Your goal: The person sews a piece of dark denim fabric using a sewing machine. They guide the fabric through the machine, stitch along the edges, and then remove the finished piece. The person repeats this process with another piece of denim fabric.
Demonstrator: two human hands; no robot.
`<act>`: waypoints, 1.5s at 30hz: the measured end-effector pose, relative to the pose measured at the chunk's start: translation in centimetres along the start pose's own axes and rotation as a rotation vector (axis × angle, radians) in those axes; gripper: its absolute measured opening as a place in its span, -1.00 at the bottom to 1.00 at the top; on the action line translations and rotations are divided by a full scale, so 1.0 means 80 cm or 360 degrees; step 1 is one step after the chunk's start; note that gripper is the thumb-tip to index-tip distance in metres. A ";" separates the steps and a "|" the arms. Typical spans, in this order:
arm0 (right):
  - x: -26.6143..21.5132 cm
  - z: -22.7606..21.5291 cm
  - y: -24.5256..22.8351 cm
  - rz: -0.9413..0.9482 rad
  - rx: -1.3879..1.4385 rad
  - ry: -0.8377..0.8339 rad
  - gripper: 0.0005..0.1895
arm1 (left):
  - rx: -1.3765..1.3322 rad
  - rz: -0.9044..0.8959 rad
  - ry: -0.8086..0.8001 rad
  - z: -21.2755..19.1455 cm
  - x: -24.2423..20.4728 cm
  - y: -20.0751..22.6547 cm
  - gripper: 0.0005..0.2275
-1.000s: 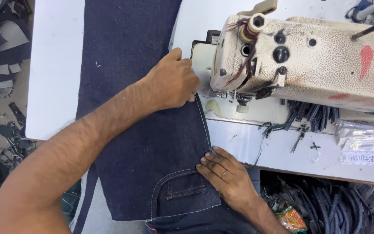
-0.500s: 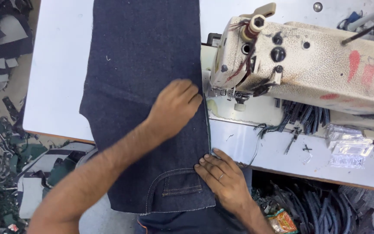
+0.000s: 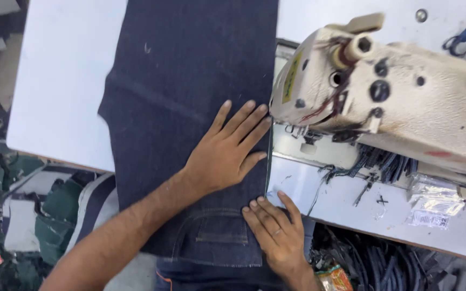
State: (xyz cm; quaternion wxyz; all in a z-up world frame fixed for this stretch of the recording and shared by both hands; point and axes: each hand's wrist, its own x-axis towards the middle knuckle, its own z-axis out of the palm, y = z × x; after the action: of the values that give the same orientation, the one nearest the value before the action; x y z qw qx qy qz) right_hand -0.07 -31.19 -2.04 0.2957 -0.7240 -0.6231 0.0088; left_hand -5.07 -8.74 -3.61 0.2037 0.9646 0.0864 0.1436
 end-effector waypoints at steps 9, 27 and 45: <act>-0.001 0.017 -0.012 0.0058 -0.0026 0.0082 -0.71 | 0.0002 0.0079 -0.0050 0.007 0.000 -0.015 -0.46; -0.006 0.022 -0.020 0.0081 -0.0006 0.0051 -0.74 | 0.0035 0.0056 0.0000 -0.001 -0.005 -0.006 -0.50; 0.002 0.018 -0.023 0.0096 0.0012 0.0089 -0.66 | 0.0031 0.0124 -0.0009 -0.002 0.001 -0.010 -0.47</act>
State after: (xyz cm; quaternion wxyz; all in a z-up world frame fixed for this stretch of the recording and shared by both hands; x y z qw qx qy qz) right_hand -2.27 -30.38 -2.40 0.3153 -0.7414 -0.5924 -0.0002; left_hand -5.17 -7.92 -3.78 0.1887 0.9696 0.0496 0.1478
